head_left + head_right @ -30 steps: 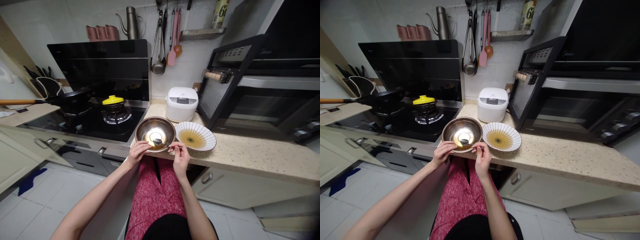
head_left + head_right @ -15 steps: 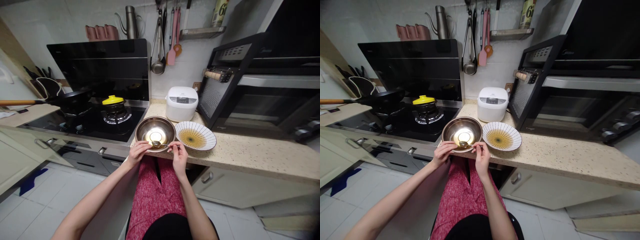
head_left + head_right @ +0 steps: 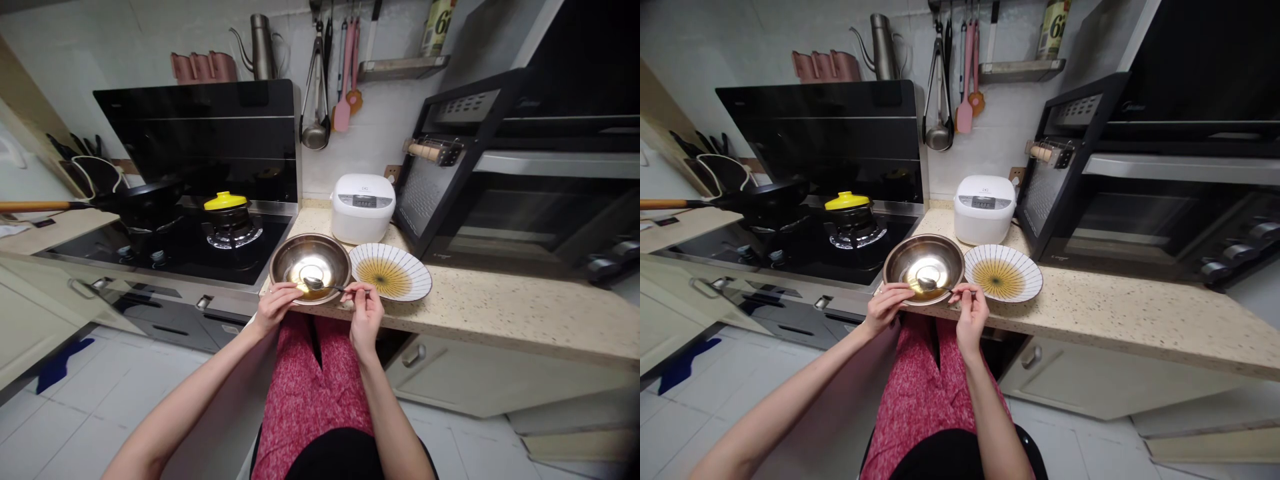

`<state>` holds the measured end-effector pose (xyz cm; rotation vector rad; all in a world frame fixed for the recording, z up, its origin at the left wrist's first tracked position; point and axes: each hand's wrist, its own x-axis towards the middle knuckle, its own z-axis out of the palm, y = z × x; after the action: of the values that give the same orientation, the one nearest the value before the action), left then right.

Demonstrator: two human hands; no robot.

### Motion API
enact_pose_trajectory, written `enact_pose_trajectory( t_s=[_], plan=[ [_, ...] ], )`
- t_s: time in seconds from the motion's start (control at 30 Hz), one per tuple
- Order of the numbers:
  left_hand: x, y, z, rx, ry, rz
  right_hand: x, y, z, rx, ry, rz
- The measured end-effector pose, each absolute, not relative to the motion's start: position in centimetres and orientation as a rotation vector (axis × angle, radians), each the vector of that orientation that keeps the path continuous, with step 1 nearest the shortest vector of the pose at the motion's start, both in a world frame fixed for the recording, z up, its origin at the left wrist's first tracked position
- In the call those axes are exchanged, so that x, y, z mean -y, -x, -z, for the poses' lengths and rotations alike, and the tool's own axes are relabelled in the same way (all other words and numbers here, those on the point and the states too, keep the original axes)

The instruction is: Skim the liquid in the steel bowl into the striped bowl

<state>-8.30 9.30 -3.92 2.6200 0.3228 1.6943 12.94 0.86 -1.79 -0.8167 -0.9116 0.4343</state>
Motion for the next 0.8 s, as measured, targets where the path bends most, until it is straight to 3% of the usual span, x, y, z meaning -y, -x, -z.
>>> enact_pose_trajectory(
  t_s=[0.8],
  plan=[
    [-9.2,8.3,3.8,-0.348,-2.652,-1.681,-0.6,-15.3,-0.8,0.788,0.818,-0.218]
  ],
)
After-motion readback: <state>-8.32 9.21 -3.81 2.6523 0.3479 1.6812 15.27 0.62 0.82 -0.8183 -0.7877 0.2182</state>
